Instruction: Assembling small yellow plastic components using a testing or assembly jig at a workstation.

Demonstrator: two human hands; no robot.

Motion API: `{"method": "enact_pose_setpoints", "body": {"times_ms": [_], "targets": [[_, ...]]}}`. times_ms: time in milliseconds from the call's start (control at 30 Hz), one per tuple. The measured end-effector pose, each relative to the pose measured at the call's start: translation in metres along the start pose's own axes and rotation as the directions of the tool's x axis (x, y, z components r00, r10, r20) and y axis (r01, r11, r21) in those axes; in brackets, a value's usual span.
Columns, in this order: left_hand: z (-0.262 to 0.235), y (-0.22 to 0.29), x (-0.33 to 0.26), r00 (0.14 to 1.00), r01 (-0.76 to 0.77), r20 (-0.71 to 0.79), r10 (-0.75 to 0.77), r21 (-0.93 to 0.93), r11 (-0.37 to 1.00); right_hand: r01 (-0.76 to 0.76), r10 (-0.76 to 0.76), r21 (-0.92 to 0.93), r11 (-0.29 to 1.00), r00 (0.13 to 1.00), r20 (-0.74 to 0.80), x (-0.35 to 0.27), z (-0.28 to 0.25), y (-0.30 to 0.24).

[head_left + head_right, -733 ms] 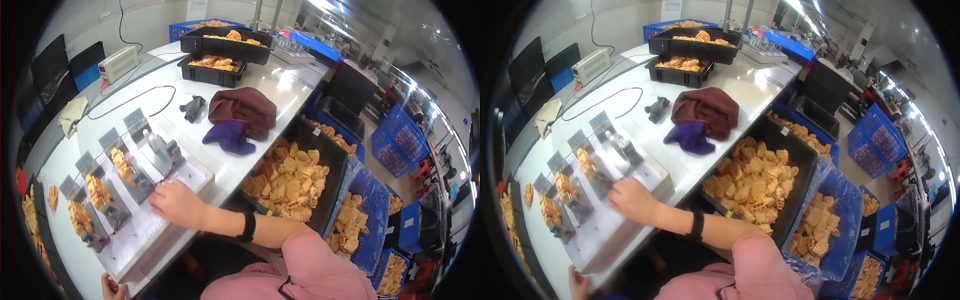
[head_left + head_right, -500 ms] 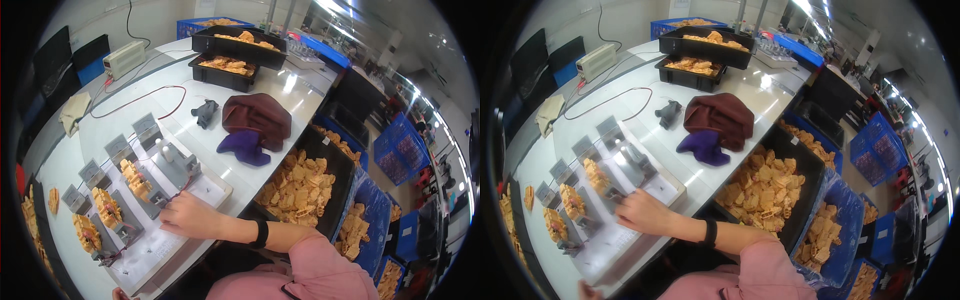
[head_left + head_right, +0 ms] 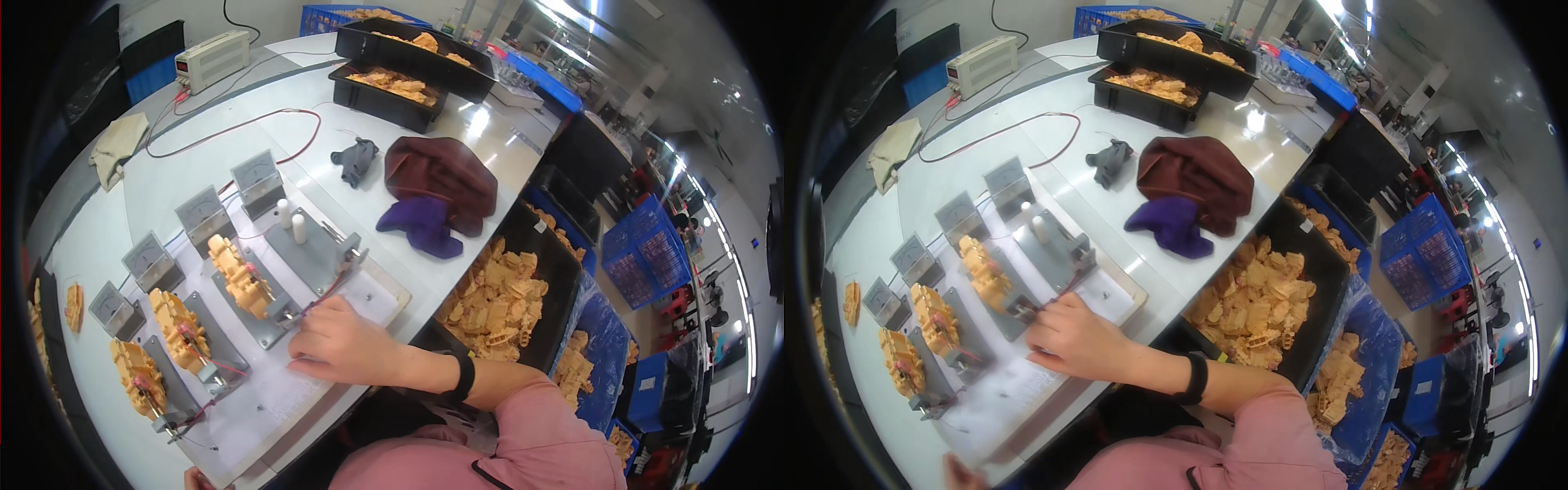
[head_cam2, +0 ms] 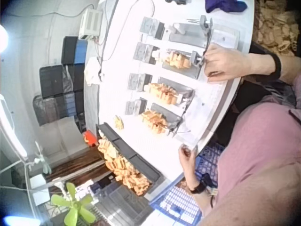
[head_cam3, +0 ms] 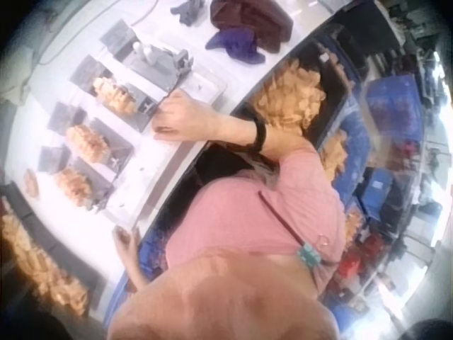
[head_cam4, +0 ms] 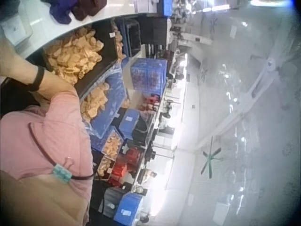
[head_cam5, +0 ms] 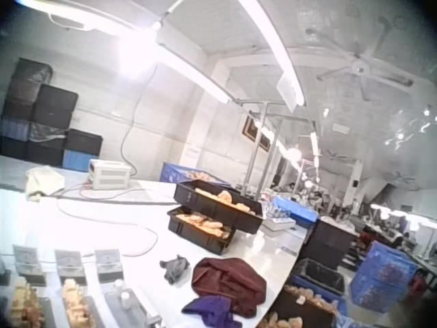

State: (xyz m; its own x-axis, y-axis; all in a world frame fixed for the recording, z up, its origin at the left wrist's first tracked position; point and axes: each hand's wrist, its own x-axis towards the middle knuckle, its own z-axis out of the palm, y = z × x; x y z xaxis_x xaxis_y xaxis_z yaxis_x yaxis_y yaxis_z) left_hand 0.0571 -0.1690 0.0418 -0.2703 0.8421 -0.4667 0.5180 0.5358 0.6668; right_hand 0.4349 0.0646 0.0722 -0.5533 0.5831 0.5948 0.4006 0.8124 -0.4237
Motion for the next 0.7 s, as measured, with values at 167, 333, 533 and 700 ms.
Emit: {"method": "enact_pose_setpoints", "body": {"times_ms": [167,333,533,700], "targets": [[0.001,0.0,-0.001,1.0,0.015,-0.024,-0.015,-0.007,1.0,-0.056,0.056,-0.004,0.998,0.996,0.067,-0.004,0.003,0.001],[-0.014,-0.023,-0.006,0.987,0.134,0.081,-0.138,0.061,0.989,-0.035,0.034,0.004,0.999,0.996,0.082,-0.001,0.002,-0.001],[-0.011,-0.004,-0.002,0.979,0.161,0.126,-0.159,-0.007,0.987,-0.033,0.034,-0.016,0.999,0.998,0.045,0.001,0.001,0.001],[-0.01,0.014,-0.007,0.974,0.172,0.156,-0.162,-0.052,0.984,-0.03,0.031,-0.017,0.999,0.998,0.047,-0.002,0.001,-0.001]]}}
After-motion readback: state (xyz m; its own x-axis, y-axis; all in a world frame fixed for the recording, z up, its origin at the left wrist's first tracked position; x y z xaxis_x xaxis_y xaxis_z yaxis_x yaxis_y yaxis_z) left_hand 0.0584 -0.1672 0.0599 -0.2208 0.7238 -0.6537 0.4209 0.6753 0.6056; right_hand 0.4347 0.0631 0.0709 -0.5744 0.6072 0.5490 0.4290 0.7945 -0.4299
